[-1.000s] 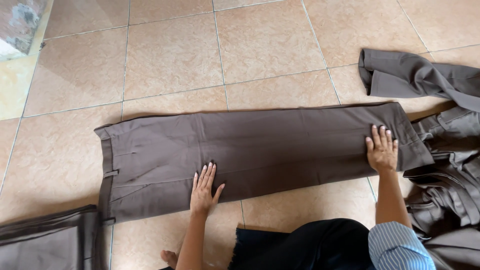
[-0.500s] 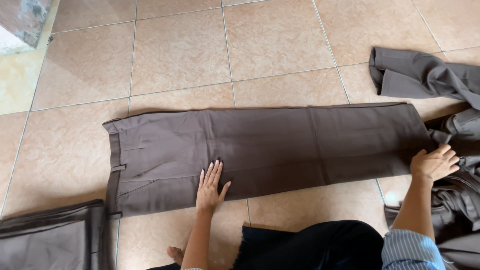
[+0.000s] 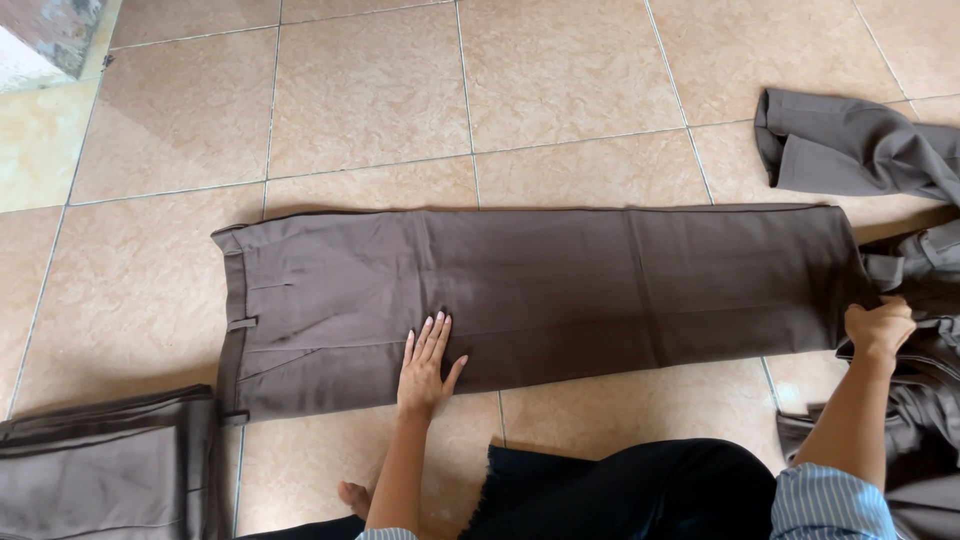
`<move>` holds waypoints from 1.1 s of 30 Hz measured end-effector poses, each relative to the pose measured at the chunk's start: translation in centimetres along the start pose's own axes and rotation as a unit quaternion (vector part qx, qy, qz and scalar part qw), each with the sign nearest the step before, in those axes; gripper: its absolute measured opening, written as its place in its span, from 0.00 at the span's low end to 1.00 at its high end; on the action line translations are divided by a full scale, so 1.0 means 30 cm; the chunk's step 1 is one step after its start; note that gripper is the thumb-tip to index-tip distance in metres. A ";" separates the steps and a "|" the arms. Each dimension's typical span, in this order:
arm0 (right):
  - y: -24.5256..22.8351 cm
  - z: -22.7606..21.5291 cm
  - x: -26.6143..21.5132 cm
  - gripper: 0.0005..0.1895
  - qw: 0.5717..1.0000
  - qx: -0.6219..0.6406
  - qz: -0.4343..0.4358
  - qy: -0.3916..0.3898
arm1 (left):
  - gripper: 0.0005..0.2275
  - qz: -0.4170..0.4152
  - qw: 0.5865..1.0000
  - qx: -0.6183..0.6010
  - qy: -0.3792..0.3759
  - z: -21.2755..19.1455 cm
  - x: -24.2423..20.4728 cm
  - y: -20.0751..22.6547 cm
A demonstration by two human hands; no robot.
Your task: The person is sitting on the floor and carefully folding a pair of brown pants.
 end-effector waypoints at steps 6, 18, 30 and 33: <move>0.044 -0.027 0.036 0.22 0.997 -0.062 0.022 0.032 | 0.32 0.003 1.000 -0.005 0.011 -0.003 0.002 0.003; -0.088 -0.136 0.053 0.20 0.989 -0.097 -0.087 0.062 | 0.32 0.008 0.999 -0.017 0.026 -0.010 0.003 0.005; -0.045 -0.058 0.066 0.20 0.996 0.061 0.034 0.049 | 0.31 0.013 0.998 -0.034 0.044 -0.018 -0.002 0.006; -0.193 -0.146 0.055 0.20 0.990 0.128 0.052 0.028 | 0.32 0.021 0.998 -0.023 0.052 -0.006 -0.002 0.001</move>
Point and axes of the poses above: each hand's wrist, its own x-axis towards the middle knuckle, its own z-axis out of the palm, y = z × x, the point moved 7 cm from there along x, towards the middle knuckle, and after that the axes turned 14 degrees about y, right-handed, at the moved point
